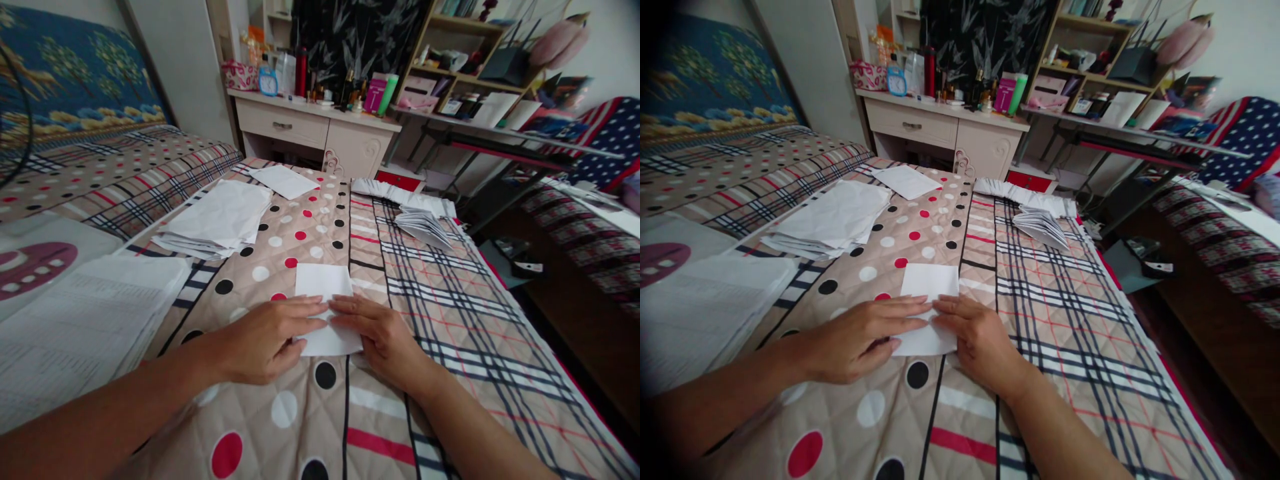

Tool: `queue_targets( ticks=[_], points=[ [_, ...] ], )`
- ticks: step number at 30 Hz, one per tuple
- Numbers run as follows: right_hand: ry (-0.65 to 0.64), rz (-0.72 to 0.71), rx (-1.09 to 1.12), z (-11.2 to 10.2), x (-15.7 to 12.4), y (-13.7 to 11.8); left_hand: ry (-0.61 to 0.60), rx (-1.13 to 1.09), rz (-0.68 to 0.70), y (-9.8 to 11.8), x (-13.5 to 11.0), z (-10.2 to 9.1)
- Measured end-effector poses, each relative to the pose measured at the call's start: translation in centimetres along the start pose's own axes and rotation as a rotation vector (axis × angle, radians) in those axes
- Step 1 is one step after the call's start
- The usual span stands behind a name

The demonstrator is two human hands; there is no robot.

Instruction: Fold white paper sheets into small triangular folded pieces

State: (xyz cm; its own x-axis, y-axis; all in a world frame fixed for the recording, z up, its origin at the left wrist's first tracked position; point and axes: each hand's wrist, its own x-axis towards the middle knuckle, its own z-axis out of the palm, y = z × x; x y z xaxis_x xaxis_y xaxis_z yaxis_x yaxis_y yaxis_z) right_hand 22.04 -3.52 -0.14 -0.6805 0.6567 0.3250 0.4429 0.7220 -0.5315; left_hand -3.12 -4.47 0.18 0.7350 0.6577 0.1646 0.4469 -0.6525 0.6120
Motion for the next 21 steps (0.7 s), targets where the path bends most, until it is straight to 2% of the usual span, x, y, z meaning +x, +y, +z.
queue_targets(
  ticks=[2,4,6,9,15,18,21],
  points=[
    [-0.035,0.092,0.151,-0.3,-0.2,-0.5,0.006,-0.042,-0.046,0.4,0.1,0.3],
    [-0.067,0.196,0.198,-0.6,-0.3,-0.9,0.031,-0.014,-0.106,0.1,0.4,0.6],
    [-0.124,0.24,0.118,-0.6,-0.3,-1.2,0.039,0.052,-0.173,-0.6,0.7,0.8],
    [-0.207,0.221,-0.095,-0.1,0.5,-0.9,0.014,0.164,-0.25,-1.8,1.2,0.5],
    [-0.211,0.218,-0.352,0.6,3.4,1.6,-0.056,0.325,-0.273,-3.4,1.5,-0.2],
    [-0.208,0.197,-0.401,0.8,2.4,1.0,-0.052,0.363,-0.262,-3.6,1.4,0.0],
    [-0.201,0.155,-0.441,0.8,-0.6,-1.0,-0.055,0.382,-0.252,-3.5,1.4,0.1]
  ],
)
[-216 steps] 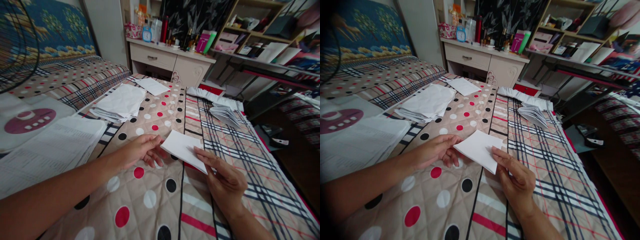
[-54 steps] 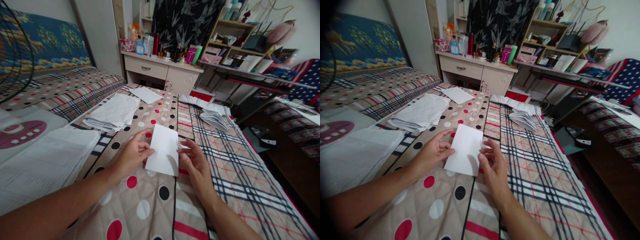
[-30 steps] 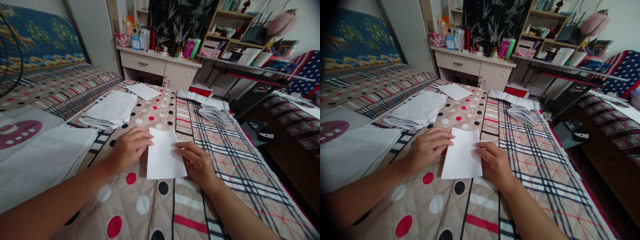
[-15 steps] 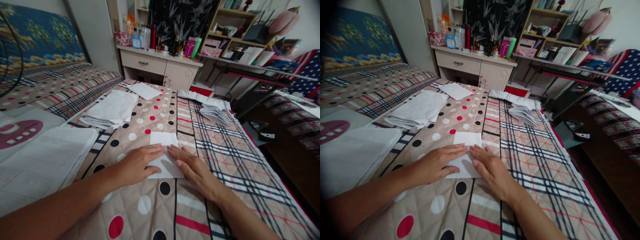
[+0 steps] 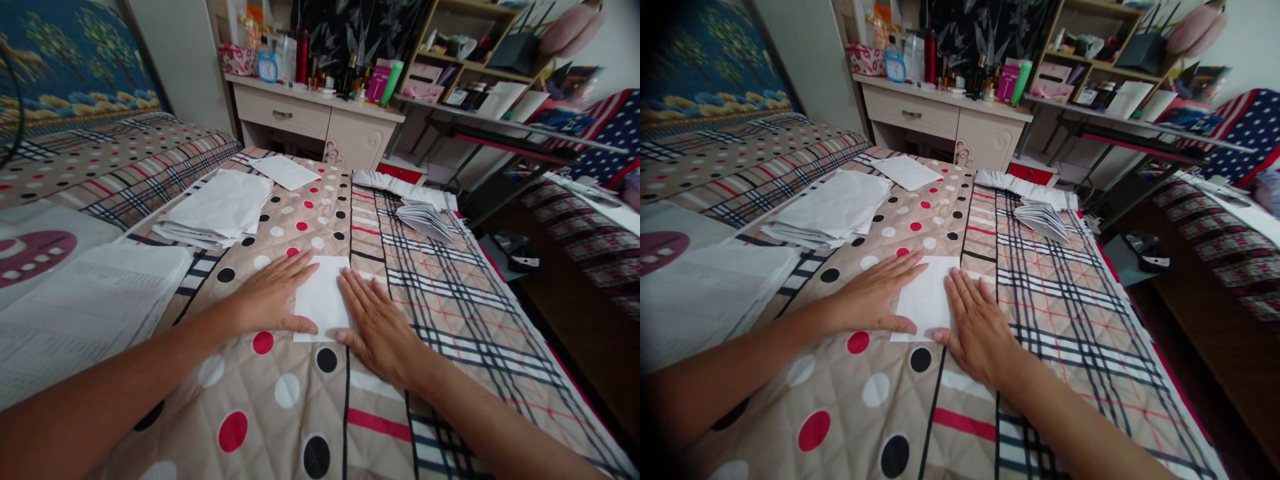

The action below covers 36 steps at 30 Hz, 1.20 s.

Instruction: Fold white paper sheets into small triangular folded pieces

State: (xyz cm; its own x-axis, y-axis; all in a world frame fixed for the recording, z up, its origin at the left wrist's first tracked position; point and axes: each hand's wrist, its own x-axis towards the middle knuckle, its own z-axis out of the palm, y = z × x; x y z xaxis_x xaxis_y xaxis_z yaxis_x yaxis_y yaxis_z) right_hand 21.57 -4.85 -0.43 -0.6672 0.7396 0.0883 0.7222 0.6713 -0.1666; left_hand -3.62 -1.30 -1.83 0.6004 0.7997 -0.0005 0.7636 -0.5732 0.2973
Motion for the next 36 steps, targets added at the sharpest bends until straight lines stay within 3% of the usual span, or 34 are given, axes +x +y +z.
queue_targets(
  ticks=[4,12,20,25,29,36],
  points=[
    [-0.05,-0.049,-0.04,-0.8,-2.6,-1.0,-0.011,0.041,0.003,0.1,0.0,0.0],
    [-0.243,0.053,0.018,-1.8,3.0,2.5,-0.004,0.079,0.001,0.0,0.0,0.0],
    [-0.253,0.025,0.076,-2.4,-2.9,0.6,0.151,0.016,-0.005,-0.8,0.3,0.3],
    [-0.112,0.028,0.183,-1.7,-3.1,1.0,0.319,-0.072,-0.027,-1.0,0.5,1.0],
    [0.016,-0.022,0.284,-1.1,-2.3,1.9,0.425,-0.142,0.103,-0.9,0.1,1.3],
    [0.29,-0.275,0.304,-0.8,-1.5,2.0,0.354,-0.359,0.343,-0.3,-0.9,-0.3]
  ],
)
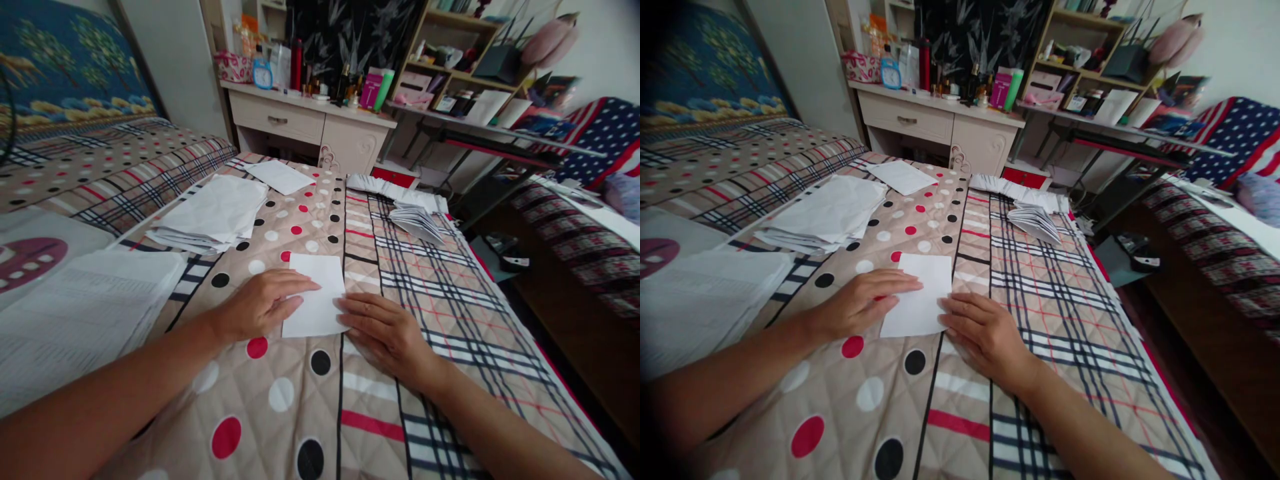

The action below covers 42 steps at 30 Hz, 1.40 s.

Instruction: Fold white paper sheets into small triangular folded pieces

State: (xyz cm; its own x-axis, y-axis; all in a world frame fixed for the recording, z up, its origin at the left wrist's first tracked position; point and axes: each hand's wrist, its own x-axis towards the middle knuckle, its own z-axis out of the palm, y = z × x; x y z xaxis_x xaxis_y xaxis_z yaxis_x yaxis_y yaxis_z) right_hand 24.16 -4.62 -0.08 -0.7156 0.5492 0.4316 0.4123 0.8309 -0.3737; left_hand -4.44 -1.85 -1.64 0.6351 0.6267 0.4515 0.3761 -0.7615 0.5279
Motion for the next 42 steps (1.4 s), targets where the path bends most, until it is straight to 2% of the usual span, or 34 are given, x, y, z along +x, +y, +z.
queue_targets(
  ticks=[3,7,9,14,17,20,23,26,28,30,33,36,39,42],
  points=[
    [0.149,0.013,0.059,-0.4,0.4,-0.7,0.005,-0.076,0.097,0.5,0.0,-0.7],
    [0.285,0.096,0.135,-0.4,0.6,-1.7,0.032,-0.039,0.176,0.5,0.0,-0.2],
    [0.262,0.108,0.14,0.0,0.6,-1.6,0.011,-0.035,0.192,0.3,0.0,0.2],
    [0.059,0.097,0.083,1.1,0.8,-0.2,0.007,-0.015,0.126,0.0,0.0,0.4],
    [-0.007,0.2,0.14,1.1,0.7,-0.3,-0.031,0.023,0.067,0.3,-0.2,0.4],
    [-0.004,0.355,0.199,0.9,0.3,-1.5,-0.066,-0.015,0.05,0.9,-0.4,0.6],
    [-0.01,0.504,0.17,1.0,0.3,-2.3,-0.041,-0.036,-0.059,1.5,-0.2,0.9],
    [0.09,0.678,0.103,1.6,1.3,-1.7,0.014,-0.028,-0.339,1.7,0.4,1.2],
    [0.184,0.766,0.154,2.2,2.1,-0.8,0.058,-0.065,-0.524,1.7,0.9,1.4],
    [0.219,0.823,0.206,2.7,2.9,0.1,0.101,-0.078,-0.626,1.4,1.3,1.5],
    [0.197,0.86,0.122,2.9,3.6,0.8,0.112,0.023,-0.665,1.0,2.0,1.2],
    [0.167,0.869,0.043,2.8,4.1,1.2,-0.009,0.127,-0.672,0.5,3.1,0.4],
    [0.161,0.909,0.075,2.6,4.6,1.7,-0.159,0.227,-0.722,0.2,4.3,-0.4],
    [0.145,0.951,0.124,2.6,4.9,2.4,-0.205,0.299,-0.74,0.3,5.0,-0.5]
  ],
)
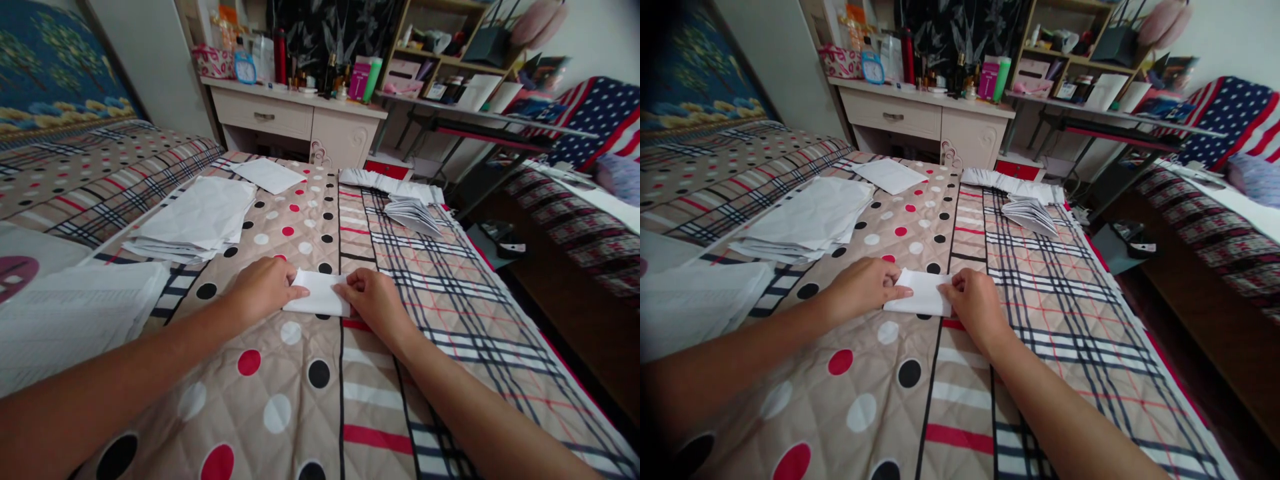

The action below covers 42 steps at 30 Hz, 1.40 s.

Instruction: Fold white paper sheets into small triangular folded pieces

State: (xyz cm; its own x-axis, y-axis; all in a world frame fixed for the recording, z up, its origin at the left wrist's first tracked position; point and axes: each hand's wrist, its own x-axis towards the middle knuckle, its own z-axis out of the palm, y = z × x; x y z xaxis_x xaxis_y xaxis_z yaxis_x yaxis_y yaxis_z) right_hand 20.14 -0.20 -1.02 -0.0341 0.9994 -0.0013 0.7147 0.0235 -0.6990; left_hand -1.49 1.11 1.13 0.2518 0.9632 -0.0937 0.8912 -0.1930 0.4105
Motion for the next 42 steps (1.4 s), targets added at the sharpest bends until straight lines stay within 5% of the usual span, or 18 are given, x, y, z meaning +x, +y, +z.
queue_targets(
  ticks=[13,23,30,36,42],
  points=[
    [0.012,0.025,-0.002,0.0,0.1,-0.3,0.216,0.046,0.118,-0.6,-0.5,1.7],
    [0.044,-0.067,0.023,0.3,-0.6,0.4,0.232,-0.183,0.164,-2.2,0.2,2.5],
    [0.046,-0.051,0.03,0.3,-0.6,0.3,0.127,-0.088,0.152,-1.9,0.9,1.4],
    [0.054,-0.048,0.131,0.3,-1.0,0.4,0.213,-0.535,0.218,-1.7,1.0,2.4],
    [0.11,-0.041,0.486,0.5,-1.3,0.0,0.118,-0.965,0.006,-0.8,0.7,2.5]
  ],
)
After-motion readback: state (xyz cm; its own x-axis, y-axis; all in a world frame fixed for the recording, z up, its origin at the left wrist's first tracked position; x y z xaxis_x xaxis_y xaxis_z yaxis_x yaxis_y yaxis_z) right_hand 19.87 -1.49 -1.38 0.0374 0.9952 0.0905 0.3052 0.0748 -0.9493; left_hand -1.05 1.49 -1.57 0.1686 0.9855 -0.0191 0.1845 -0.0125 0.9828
